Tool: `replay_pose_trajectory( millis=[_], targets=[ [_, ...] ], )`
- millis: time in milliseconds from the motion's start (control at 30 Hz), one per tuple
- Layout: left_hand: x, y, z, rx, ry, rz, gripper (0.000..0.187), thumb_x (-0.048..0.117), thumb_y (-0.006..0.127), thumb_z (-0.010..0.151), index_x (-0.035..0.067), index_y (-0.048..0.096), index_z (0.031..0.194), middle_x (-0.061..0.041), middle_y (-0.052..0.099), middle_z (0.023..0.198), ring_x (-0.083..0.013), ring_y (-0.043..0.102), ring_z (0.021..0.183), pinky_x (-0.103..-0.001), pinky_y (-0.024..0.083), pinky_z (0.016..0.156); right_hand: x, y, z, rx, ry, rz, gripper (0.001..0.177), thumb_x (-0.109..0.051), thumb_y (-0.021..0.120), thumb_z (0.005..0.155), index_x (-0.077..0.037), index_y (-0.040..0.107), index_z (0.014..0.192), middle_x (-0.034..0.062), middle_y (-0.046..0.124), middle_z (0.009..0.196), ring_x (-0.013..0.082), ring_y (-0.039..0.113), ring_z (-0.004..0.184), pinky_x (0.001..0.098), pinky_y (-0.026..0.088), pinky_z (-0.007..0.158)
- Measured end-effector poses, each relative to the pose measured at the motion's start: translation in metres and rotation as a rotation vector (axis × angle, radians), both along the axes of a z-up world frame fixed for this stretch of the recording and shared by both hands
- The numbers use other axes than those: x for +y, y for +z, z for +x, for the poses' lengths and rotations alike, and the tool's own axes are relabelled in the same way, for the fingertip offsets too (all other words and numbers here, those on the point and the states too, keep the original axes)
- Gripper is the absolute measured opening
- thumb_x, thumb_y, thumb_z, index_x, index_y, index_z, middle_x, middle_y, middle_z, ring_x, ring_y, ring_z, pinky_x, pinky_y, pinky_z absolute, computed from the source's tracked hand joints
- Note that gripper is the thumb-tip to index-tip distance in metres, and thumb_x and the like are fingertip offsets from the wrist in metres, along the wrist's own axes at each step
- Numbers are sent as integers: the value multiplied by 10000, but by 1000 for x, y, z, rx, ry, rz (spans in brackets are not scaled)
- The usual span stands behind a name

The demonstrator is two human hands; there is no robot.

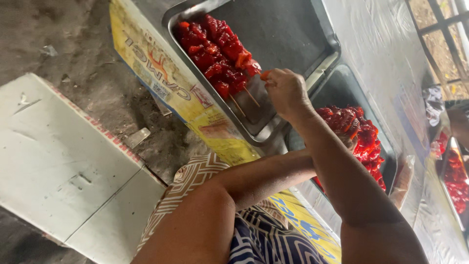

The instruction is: The person skewers marinated meat onto wooden sticks by hand from a tray and places the finished skewers onto a separate metal tray.

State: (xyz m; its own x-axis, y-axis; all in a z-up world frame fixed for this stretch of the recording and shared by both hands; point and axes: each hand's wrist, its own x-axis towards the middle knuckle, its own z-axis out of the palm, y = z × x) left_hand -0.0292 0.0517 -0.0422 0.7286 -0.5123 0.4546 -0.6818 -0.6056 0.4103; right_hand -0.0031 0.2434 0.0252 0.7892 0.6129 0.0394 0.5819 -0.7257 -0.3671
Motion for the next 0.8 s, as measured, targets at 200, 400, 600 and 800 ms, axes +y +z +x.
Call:
replay_pose_trajectory(
  millis=[200,400,600,800],
  targets=[
    [0,0,-5,10,-40,-25,320,236,554,985,34,636,1220,-212,576,1210,-353,581,1169,-538,456,1097,18,6,-20,-203,256,-91,239,64,668,887,-40,726,1094,124,674,942,283,683,865,396,558,752],
    [-3,-3,-15,35,-27,-46,322,243,557,990,37,637,1225,-233,555,1277,-371,561,1215,-535,469,1078,22,14,-11,-142,197,-318,283,-34,685,891,-87,739,1163,134,668,942,313,679,852,433,537,749],
    [6,6,-8,17,-16,-8,324,249,559,995,40,637,1230,-253,535,1344,-388,541,1262,-532,481,1059,-38,52,22,-8,37,-378,379,-242,758,894,-128,716,1252,108,714,987,244,701,879,388,559,778],
    [39,4,-12,-308,232,-135,469,264,626,878,-58,578,1216,-411,395,1456,-523,493,1342,-609,500,1036,-199,115,-8,178,-438,132,307,-102,708,948,-24,727,1244,84,760,985,127,709,780,261,571,658]
  ],
)
